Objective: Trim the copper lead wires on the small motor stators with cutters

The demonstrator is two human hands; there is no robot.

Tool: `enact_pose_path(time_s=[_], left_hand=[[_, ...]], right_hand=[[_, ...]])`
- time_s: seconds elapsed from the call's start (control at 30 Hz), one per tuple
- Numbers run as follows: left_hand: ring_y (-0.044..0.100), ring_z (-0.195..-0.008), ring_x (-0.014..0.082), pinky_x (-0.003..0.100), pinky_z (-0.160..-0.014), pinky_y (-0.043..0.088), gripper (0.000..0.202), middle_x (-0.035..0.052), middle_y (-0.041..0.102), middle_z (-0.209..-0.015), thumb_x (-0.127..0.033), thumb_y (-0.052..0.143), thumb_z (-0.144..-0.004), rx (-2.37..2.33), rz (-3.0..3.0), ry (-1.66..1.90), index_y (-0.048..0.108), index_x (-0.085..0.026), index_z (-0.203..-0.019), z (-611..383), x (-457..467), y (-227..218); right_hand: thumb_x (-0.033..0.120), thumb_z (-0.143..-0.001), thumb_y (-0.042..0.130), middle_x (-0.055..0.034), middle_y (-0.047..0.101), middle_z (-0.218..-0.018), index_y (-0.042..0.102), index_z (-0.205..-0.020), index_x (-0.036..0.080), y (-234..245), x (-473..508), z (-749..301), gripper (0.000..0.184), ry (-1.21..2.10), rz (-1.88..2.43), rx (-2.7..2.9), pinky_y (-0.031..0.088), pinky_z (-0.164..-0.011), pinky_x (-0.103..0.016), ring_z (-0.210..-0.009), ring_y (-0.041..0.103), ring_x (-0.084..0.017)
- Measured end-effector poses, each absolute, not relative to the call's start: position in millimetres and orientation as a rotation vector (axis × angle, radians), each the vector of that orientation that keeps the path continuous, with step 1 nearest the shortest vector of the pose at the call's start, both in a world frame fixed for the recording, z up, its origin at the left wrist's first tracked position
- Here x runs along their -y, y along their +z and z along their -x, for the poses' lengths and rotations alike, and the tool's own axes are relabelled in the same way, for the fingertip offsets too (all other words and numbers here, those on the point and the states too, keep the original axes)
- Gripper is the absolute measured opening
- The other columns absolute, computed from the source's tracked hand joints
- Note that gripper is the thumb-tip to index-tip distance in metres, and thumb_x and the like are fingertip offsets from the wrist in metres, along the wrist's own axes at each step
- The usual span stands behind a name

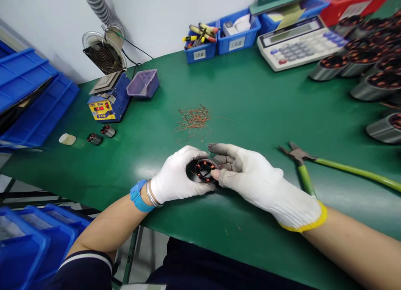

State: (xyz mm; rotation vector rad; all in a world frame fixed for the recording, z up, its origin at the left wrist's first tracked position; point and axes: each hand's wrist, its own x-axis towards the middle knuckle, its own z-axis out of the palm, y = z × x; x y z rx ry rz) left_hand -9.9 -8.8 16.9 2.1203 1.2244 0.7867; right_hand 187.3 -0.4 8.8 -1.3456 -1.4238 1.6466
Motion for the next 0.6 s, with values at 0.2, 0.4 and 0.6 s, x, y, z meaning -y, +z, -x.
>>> enact_pose_path(time_s=[0.2, 0.4, 0.6], left_hand=[[0.071, -0.081, 0.0177, 0.03, -0.077, 0.058, 0.024, 0.006, 0.074, -0.093, -0.023, 0.062, -0.076, -1.151, -2.159, 0.865, 0.068, -0.016, -0.097, 20.4, 5.5, 25.2], [0.068, -0.075, 0.0161, 0.028, -0.071, 0.054, 0.017, 0.0046, 0.072, -0.086, -0.028, 0.053, -0.092, -1.166, -2.392, 0.779, 0.067, -0.019, -0.091, 25.5, 4.6, 22.4], [0.064, -0.074, 0.0208, 0.034, -0.07, 0.052, 0.028, 0.0071, 0.066, -0.082, -0.031, 0.038, -0.1, -1.253, -2.598, 0.61, 0.061, -0.018, -0.092, 27.0, 8.3, 35.9]], right_hand=[[0.048, -0.054, 0.081, -0.0113, 0.073, -0.107, 0.057, -0.125, 0.022, 8.6, 0.9, -185.2, 0.079, 1.734, 1.408, 1.251, 0.063, -0.081, -0.043, -0.097, 0.071, -0.03], [0.043, -0.054, 0.082, -0.0102, 0.075, -0.103, 0.059, -0.117, 0.024, 10.4, 0.7, -184.3, 0.07, 1.748, 1.414, 1.238, 0.064, -0.077, -0.039, -0.091, 0.072, -0.028], [0.045, -0.052, 0.082, -0.0103, 0.074, -0.107, 0.06, -0.113, 0.024, 11.0, -1.8, -183.7, 0.068, 1.738, 1.429, 1.249, 0.064, -0.078, -0.041, -0.092, 0.073, -0.029]])
